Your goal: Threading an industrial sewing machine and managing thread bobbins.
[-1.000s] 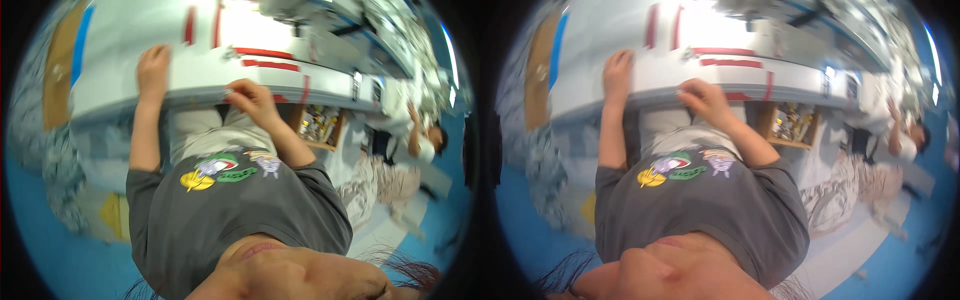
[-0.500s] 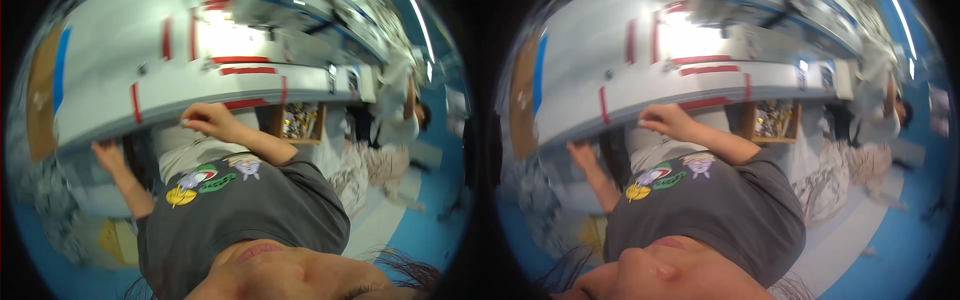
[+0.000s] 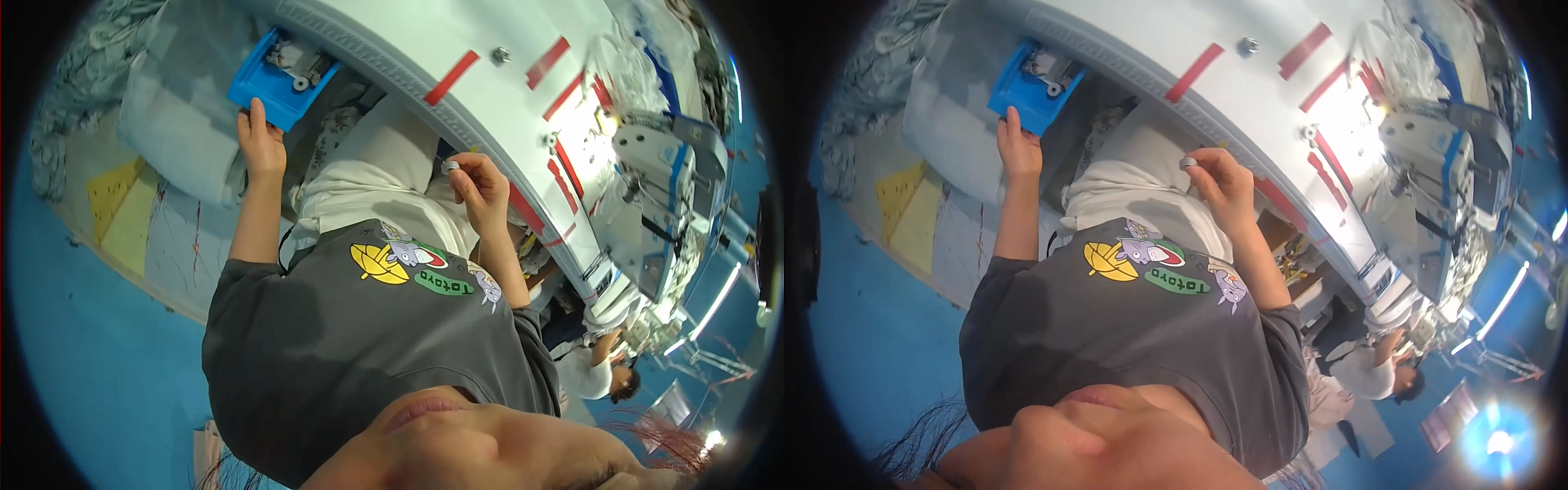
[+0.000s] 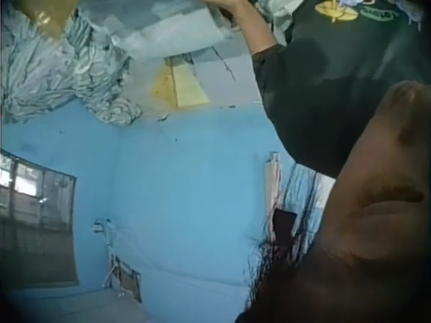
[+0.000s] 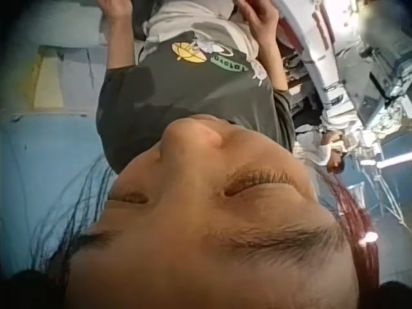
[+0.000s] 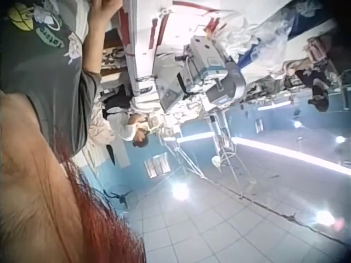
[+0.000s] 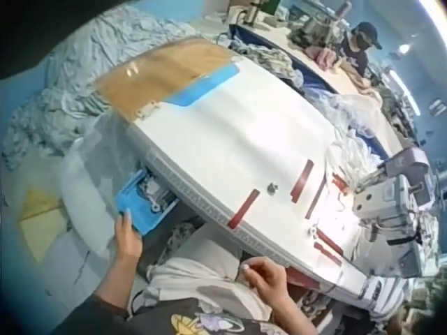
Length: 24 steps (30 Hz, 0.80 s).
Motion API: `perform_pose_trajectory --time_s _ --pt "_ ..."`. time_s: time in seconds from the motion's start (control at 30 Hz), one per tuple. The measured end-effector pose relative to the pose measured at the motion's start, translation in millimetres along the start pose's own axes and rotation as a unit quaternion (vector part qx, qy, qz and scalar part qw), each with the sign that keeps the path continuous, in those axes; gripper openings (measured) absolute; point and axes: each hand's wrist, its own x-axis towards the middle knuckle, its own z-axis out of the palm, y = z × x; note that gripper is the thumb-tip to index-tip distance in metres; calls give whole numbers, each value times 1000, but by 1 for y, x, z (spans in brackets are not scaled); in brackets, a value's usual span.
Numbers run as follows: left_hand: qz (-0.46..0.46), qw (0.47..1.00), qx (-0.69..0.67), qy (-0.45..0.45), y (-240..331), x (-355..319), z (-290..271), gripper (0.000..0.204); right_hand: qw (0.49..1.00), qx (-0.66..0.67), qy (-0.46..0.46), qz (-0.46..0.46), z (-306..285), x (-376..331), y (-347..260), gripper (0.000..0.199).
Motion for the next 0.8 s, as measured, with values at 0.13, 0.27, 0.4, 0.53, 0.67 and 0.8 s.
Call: perform_pose_trajectory --time_s 0.13,0.27,0.4,0.53,0.67,0.8 --pt "-19 1000 -4 0 8 -10 -23 35 999 -22 -29 2 18 11 -3 14" --pt "346 911 202 102 40 -4 2 28 998 -48 -34 7 32 18 -7 15" --pt "385 637 654 -136 80 1 7 28 998 -47 -41 28 39 22 -4 15" --pt "275 570 720 -284 85 23 28 25 997 -46 -54 33 45 28 -5 16" --pt "250 532 723 -362 86 36 36 26 997 -57 -53 16 49 33 -8 16" --pt "212 564 701 -382 82 39 30 28 996 -61 -54 23 50 36 -6 15"
